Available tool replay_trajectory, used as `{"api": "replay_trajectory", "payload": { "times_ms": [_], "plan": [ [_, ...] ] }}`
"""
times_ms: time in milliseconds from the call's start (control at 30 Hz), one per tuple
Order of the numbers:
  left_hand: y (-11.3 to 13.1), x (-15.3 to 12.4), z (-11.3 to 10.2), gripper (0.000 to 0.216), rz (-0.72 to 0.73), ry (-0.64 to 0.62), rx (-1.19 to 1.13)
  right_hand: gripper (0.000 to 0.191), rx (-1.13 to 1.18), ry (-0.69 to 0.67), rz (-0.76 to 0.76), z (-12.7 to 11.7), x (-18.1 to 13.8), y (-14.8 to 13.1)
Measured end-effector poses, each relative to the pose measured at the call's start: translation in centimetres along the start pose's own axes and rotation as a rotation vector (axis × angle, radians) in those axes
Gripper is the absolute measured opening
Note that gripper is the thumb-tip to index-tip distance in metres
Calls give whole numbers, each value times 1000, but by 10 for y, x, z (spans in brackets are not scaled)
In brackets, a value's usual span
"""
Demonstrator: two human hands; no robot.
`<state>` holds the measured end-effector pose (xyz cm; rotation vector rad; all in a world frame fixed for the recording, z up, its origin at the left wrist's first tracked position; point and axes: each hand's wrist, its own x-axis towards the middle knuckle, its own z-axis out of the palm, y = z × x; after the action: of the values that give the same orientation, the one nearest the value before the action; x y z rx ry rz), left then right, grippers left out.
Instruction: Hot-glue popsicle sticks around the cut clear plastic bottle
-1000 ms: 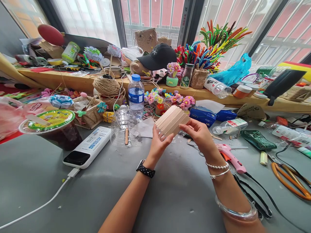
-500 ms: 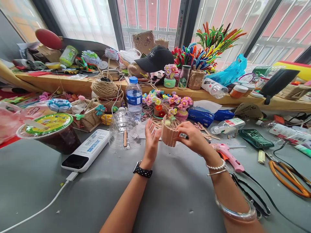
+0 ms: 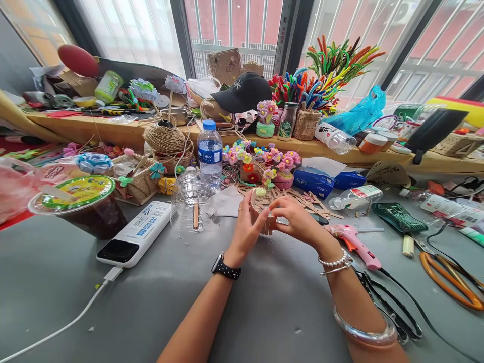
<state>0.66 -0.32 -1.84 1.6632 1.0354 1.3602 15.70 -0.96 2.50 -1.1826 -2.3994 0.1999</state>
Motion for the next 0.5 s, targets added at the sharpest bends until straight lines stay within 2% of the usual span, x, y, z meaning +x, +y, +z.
{"api": "replay_trajectory", "payload": {
  "times_ms": [167,500],
  "plan": [
    [5,0,-2,55,154,-54,239,13,7,17,3,0,0,1],
    [3,-1,0,50,167,-38,307,8,129,54,13,-6,1,-6]
  ]
}}
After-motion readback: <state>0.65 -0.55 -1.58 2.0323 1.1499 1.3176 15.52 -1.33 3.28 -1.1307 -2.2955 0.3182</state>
